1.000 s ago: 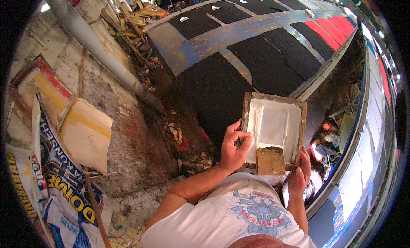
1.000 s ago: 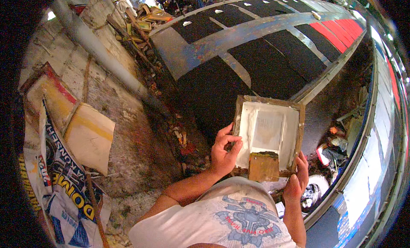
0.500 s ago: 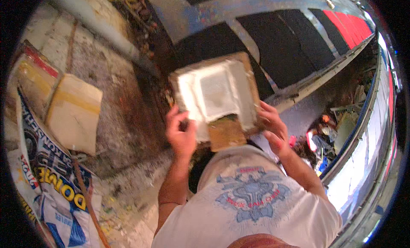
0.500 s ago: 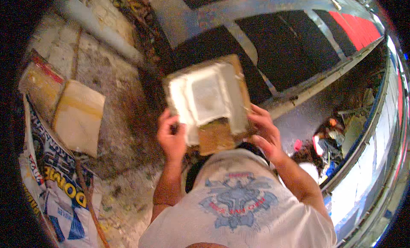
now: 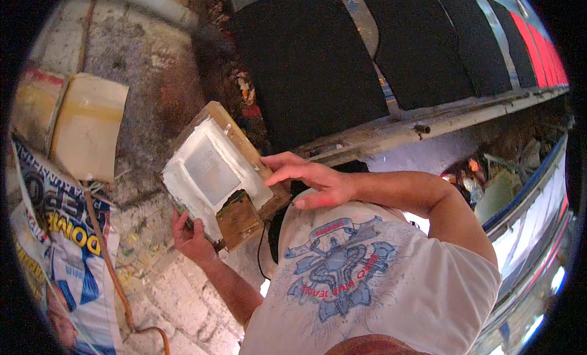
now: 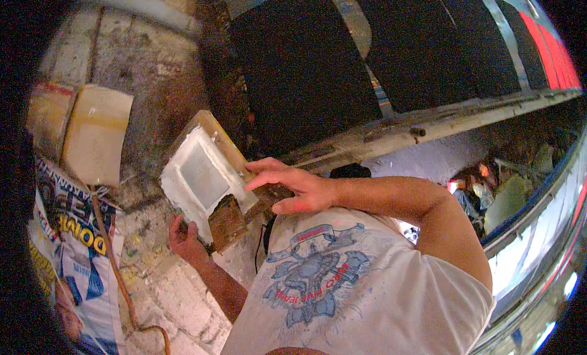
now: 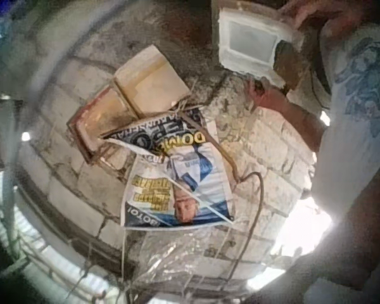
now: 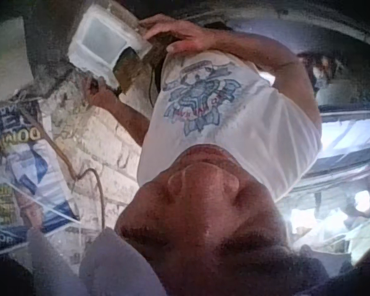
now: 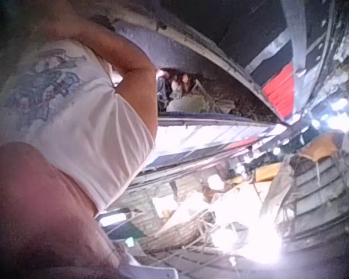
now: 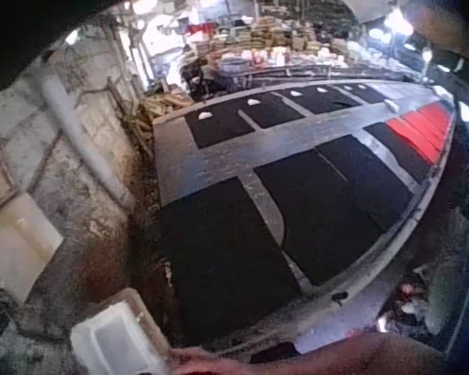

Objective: The person uses a squeegee to apply white ink through a screen printing frame onto a series of t-shirts laid out on a table. The shirts are printed one at a time, and the person moves along the table to reach each shirt.

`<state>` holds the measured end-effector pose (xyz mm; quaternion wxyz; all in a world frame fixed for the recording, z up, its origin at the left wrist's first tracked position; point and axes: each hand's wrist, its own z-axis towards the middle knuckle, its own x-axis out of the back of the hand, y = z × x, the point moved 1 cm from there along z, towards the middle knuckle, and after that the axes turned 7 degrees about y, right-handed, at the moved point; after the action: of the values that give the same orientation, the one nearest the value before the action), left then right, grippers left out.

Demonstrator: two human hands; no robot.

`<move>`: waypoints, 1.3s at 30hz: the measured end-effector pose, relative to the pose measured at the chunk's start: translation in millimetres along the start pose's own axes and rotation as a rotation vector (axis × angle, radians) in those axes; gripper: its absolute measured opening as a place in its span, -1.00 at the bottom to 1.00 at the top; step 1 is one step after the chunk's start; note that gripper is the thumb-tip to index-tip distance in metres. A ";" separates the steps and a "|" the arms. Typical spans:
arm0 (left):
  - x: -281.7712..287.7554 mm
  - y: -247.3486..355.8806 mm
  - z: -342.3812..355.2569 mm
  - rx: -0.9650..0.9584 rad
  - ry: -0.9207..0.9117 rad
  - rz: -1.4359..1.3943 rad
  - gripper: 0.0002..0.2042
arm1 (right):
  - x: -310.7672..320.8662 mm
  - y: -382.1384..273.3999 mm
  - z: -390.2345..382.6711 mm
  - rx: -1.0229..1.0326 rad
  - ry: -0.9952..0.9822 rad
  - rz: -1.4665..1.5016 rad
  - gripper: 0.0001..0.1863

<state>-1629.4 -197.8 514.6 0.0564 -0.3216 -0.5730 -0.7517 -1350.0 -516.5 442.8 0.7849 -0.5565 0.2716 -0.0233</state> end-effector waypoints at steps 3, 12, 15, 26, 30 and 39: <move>0.6 -4.0 -20.3 0.008 0.044 0.004 -0.55 | 5.2 -2.0 -8.1 -0.008 -0.035 -0.011 -0.27; -89.4 27.1 -8.7 -0.159 -0.005 0.003 -0.59 | 39.2 -20.8 -26.2 0.004 0.232 -0.092 -0.28; -159.6 43.7 -7.2 -0.183 -0.083 -0.052 -0.61 | 64.5 -31.6 -43.3 0.016 0.426 -0.128 -0.25; -339.7 76.8 -35.5 -0.402 -0.220 -0.284 -0.72 | 160.1 -48.3 -106.7 -0.049 0.752 -0.377 -0.30; -358.2 62.2 -66.7 -0.427 -0.277 -0.201 -0.75 | 161.2 -35.6 -135.6 -0.155 0.841 -0.425 -0.35; -381.7 66.5 -63.6 -0.393 -0.315 -0.166 -0.82 | 183.8 -35.9 -132.2 -0.218 0.813 -0.515 -0.29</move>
<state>-1325.6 -385.6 351.6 -0.1587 -0.3912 -0.4422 -0.7913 -1243.7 -706.2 370.2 0.5212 -0.6303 0.4105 -0.4032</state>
